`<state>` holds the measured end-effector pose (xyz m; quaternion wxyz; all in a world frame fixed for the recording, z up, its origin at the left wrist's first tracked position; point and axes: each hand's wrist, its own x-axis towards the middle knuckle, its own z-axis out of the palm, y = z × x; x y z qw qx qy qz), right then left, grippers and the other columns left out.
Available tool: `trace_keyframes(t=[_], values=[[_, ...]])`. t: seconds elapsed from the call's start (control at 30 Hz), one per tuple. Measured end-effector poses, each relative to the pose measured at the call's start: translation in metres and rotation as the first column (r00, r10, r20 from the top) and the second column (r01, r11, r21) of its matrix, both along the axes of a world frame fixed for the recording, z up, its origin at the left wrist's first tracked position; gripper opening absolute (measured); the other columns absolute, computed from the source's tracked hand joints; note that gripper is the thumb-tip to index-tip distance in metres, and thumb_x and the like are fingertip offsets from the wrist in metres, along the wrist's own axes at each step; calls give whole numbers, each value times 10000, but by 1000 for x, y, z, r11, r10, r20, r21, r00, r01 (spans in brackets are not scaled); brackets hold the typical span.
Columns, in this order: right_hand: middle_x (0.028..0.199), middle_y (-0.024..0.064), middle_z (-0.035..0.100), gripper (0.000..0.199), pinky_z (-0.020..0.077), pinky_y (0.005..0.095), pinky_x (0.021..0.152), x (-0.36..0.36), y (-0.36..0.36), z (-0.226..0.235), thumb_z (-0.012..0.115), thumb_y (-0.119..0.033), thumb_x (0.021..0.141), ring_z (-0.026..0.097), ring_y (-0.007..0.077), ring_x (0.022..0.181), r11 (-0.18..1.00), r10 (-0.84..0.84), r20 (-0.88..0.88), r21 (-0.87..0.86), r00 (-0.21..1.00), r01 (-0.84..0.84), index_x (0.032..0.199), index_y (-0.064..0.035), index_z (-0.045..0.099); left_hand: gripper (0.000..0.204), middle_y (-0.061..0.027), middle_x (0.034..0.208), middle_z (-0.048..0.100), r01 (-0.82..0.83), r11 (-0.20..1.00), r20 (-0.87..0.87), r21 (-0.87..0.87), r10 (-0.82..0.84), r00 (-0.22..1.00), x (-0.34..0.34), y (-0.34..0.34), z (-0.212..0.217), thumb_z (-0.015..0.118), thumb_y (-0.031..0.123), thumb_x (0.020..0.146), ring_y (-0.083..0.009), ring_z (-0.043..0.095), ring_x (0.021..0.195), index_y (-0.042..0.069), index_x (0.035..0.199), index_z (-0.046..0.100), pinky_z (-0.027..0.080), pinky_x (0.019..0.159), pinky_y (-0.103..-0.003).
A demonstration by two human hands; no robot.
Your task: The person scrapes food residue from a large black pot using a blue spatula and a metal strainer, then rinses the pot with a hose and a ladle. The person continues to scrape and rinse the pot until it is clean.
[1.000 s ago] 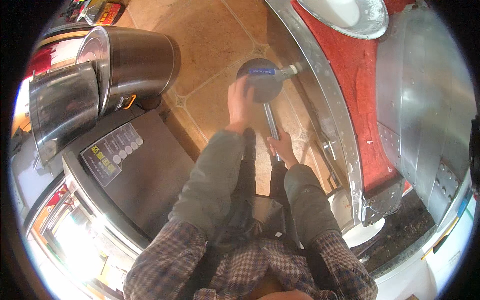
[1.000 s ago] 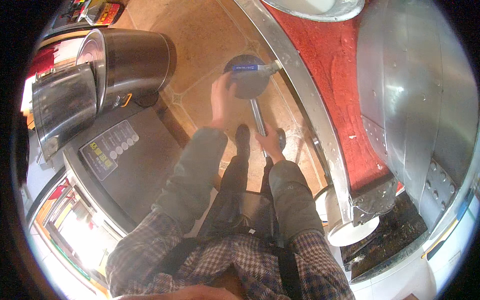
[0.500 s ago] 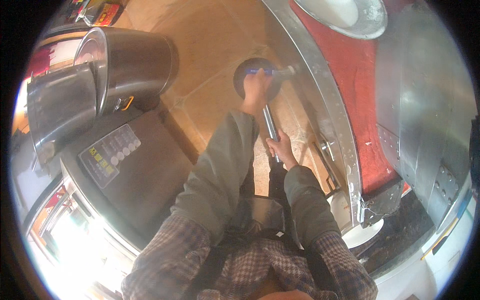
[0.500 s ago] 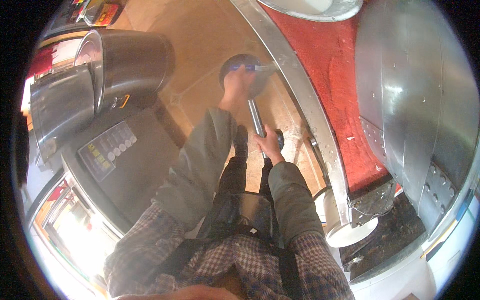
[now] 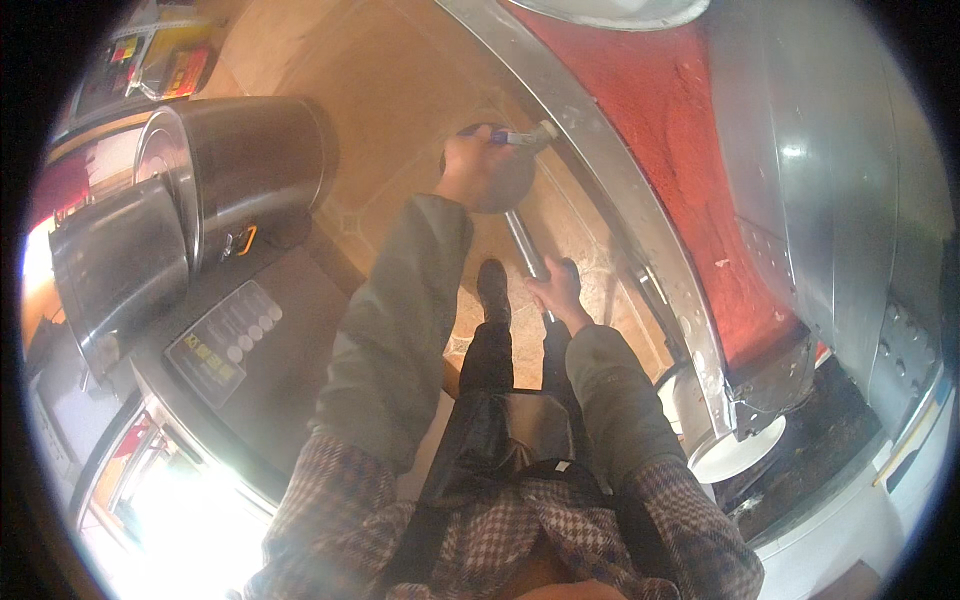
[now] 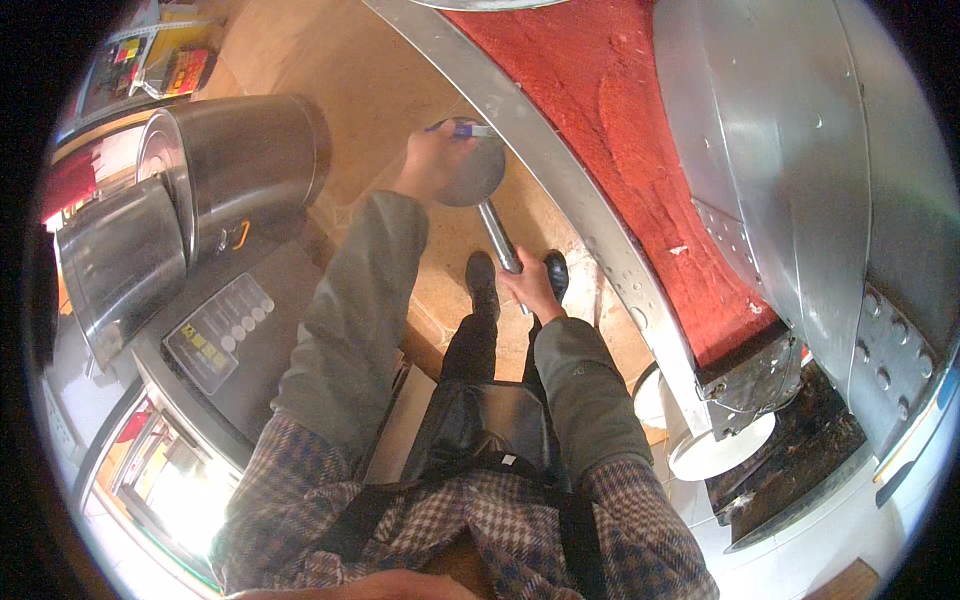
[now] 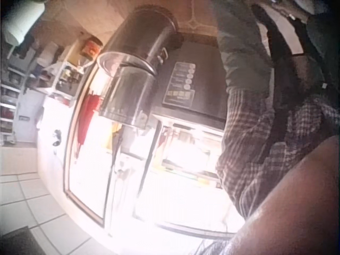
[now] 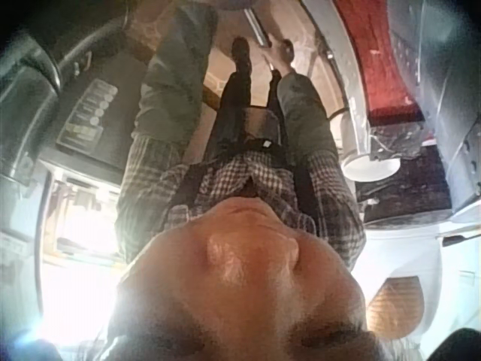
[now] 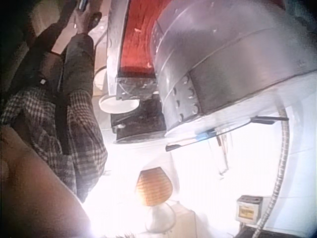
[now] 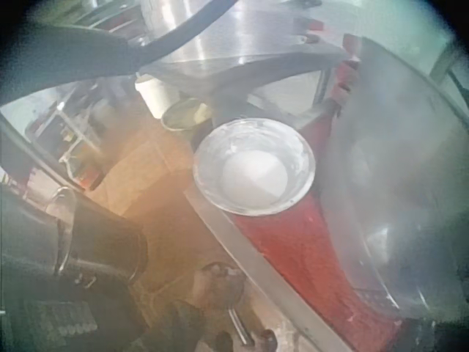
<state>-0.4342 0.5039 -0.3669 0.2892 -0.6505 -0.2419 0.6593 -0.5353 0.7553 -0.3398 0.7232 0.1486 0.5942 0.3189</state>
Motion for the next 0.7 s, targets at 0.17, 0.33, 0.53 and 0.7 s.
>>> trace_keyframes(t=[0.17,0.33,0.53,0.7], values=[[529,26,529,249,401,299,373,3,-1,0,711,-147,841,507,116,398,999,17,5,-45,1000,-17,989,-10,564,256,-236,1087,628,-12,999,59,-44,14,998,-5,2,-6,467,92,995,-329,654,950,-120,1136,490,588,810,-409],[581,31,535,273,405,301,376,6,-3,-4,716,-144,844,515,111,416,1000,4,1,-3,1000,-4,1019,-2,562,248,-238,1087,631,-71,997,67,-34,73,995,-4,2,-9,467,87,992,-330,655,972,-124,1116,506,579,843,-419],[652,23,536,356,390,275,375,5,-5,-17,695,-102,858,491,97,431,999,-32,-53,-40,998,30,1153,5,528,219,-229,1085,633,-44,999,86,21,42,995,-12,-2,-17,482,80,984,-327,654,975,-98,1106,519,569,861,-418],[645,12,515,323,383,273,373,4,-6,-24,687,-83,860,487,85,445,995,-90,-138,-46,986,84,1122,-5,515,234,-212,1116,613,-249,968,156,-4,247,956,-9,-13,-26,475,110,990,-335,610,1057,-75,1130,503,515,941,-469]])
